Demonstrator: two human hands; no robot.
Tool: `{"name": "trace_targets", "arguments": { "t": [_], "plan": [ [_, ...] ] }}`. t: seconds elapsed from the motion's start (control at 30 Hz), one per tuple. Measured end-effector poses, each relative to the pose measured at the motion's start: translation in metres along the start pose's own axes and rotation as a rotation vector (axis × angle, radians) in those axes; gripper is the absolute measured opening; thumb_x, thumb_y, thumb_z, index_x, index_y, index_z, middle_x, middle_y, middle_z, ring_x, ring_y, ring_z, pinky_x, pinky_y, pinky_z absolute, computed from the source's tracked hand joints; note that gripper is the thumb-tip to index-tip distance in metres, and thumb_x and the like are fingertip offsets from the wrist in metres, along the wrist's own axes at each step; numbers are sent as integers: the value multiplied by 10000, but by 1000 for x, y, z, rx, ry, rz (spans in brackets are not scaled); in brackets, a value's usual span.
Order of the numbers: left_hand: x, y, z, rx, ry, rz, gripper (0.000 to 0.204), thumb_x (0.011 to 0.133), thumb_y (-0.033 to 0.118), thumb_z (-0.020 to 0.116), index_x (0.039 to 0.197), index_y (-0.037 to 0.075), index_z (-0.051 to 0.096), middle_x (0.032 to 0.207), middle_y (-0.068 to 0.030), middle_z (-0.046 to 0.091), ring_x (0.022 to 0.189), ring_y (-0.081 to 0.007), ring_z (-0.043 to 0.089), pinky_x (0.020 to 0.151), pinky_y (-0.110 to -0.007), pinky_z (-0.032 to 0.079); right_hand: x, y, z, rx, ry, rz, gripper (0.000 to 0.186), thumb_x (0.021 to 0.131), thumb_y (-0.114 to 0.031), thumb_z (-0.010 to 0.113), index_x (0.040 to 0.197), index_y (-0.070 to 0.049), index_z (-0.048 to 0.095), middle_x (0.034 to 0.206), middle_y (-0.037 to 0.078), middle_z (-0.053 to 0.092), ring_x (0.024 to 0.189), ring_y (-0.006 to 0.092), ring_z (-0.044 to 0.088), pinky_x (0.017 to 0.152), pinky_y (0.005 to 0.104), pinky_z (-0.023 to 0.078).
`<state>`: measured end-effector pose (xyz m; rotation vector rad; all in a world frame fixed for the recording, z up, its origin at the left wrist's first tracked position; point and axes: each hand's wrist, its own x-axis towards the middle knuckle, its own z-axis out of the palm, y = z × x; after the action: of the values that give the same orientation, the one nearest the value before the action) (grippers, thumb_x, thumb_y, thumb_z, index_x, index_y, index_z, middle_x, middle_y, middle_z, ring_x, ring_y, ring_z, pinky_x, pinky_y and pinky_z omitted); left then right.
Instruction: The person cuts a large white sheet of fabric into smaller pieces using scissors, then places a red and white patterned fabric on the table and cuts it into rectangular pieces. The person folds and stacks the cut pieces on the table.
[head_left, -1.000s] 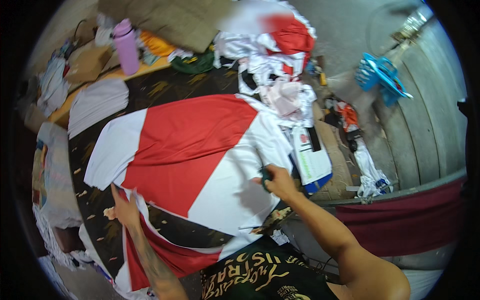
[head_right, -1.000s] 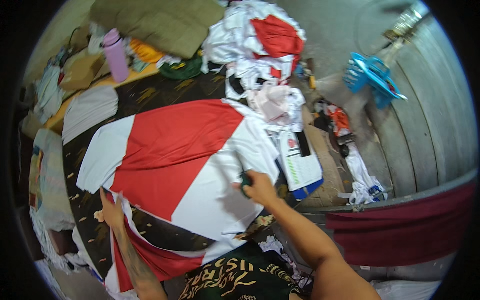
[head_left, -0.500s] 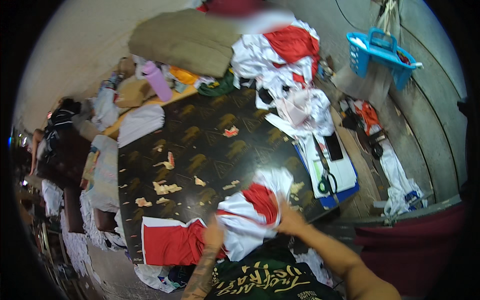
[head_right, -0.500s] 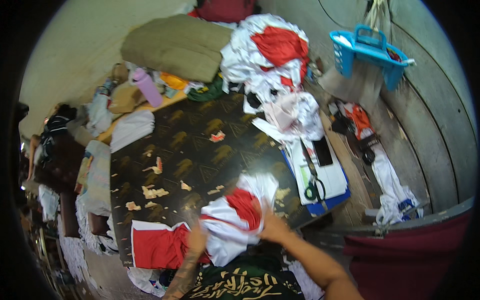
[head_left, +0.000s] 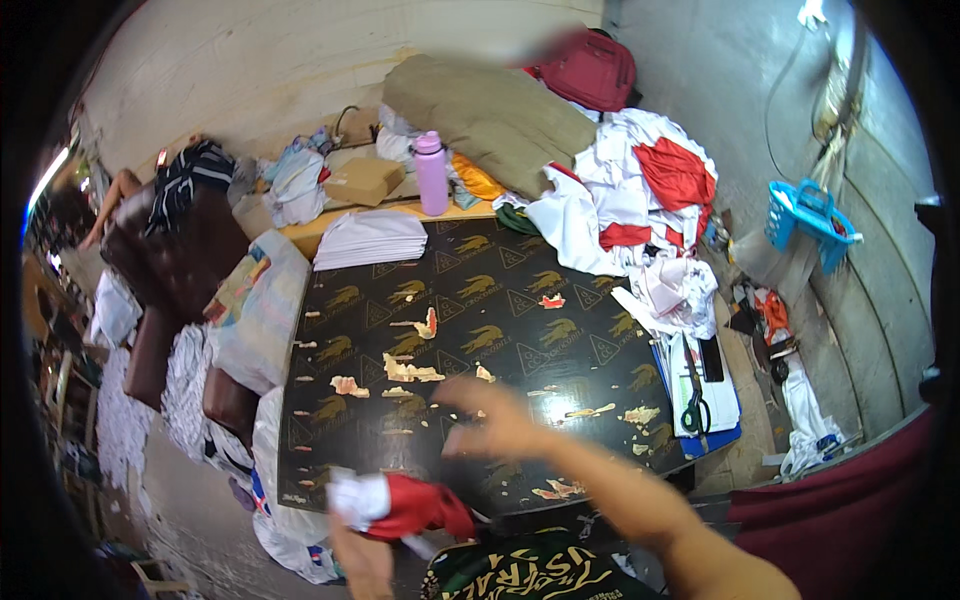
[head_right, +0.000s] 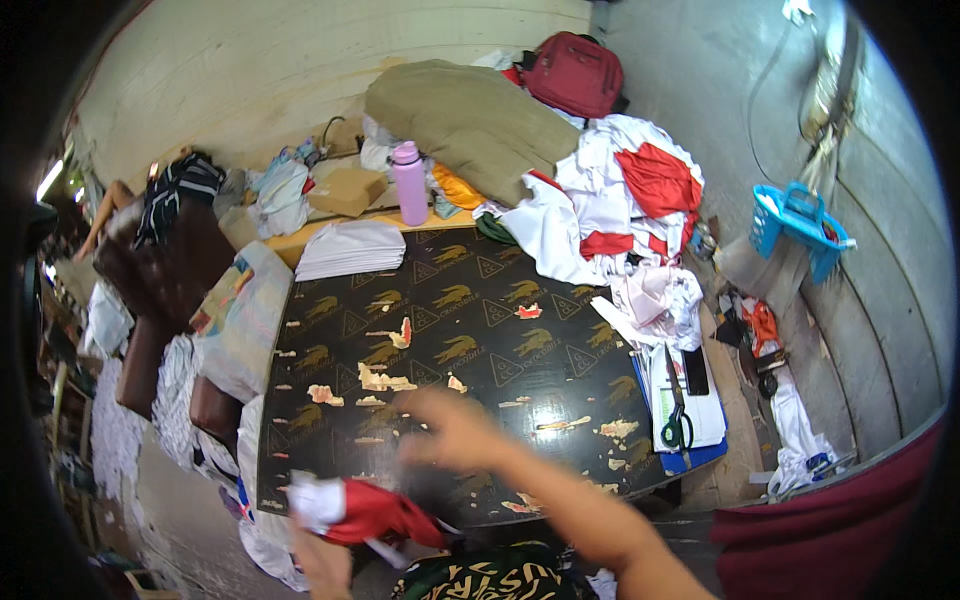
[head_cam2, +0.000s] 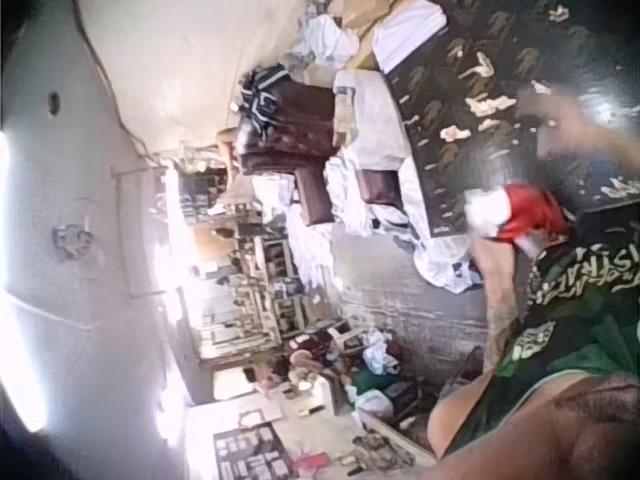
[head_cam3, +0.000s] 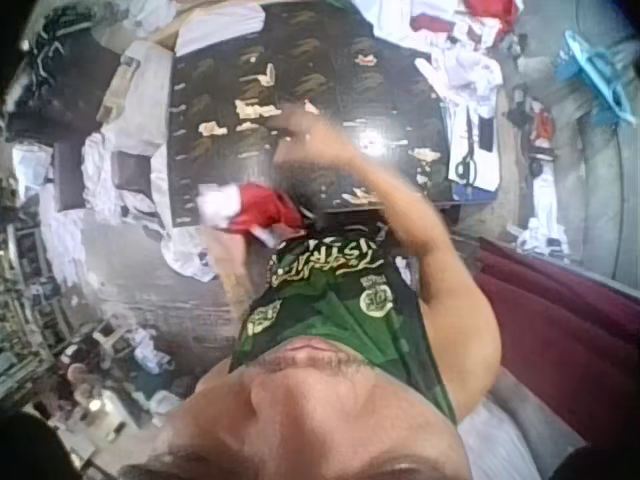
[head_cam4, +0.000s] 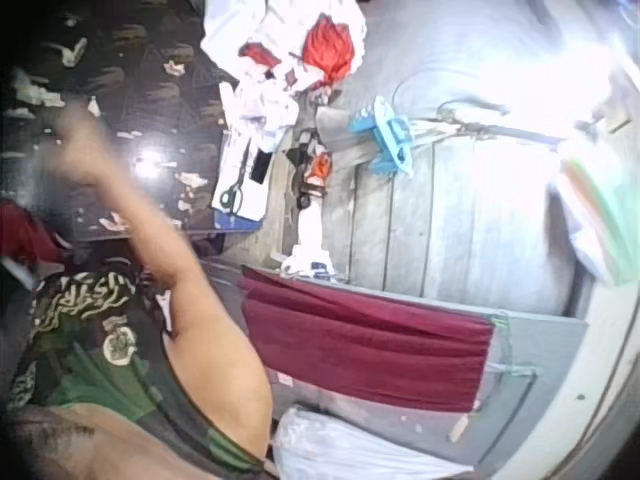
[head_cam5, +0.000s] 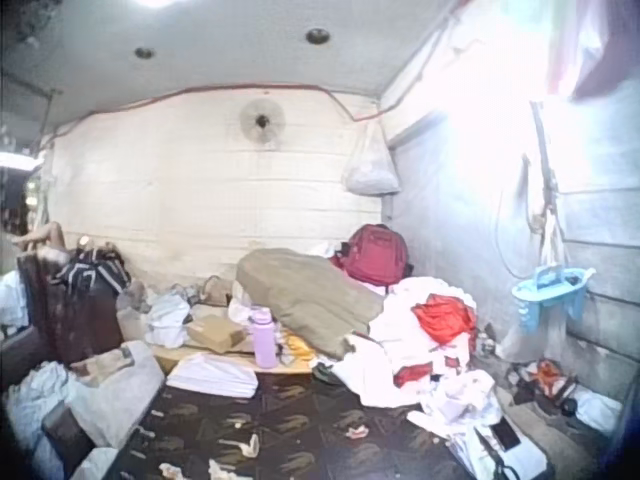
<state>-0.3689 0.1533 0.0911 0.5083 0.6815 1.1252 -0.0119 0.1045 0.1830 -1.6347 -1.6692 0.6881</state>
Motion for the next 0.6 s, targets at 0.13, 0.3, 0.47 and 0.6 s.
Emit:
{"name": "trace_targets", "arguments": {
  "t": [0.13,0.3,0.47,0.6],
  "plan": [
    [85,148,28,216,438,837,476,1141,385,528,1388,-19,582,1237,-174,696,1120,-293,700,1026,-396,549,-31,-42,143,267,-509,84,457,987,-431,767,1262,-70,719,947,236,750,917,401,757,847,479,565],
    [241,105,79,1589,-116,694,542,1132,371,522,1540,14,510,1419,-247,610,1363,-390,557,1202,-477,396,-83,11,96,304,152,429,387,1010,-373,777,1179,-25,757,991,114,771,895,192,712,821,363,559],
    [249,-54,-6,1778,-312,812,796,1066,474,593,1717,127,296,1629,-241,472,1530,-459,390,1283,-586,272,-186,71,54,485,748,811,375,973,-100,809,1265,-82,575,1001,67,755,899,145,719,761,308,569],
    [161,-80,-85,1978,-294,568,832,1036,506,629,1688,77,342,1756,-244,263,1597,-496,258,1298,-568,269,-278,113,61,192,911,811,476,917,21,782,1339,-63,576,826,-34,553,764,100,570,683,294,480]
  ]
}}
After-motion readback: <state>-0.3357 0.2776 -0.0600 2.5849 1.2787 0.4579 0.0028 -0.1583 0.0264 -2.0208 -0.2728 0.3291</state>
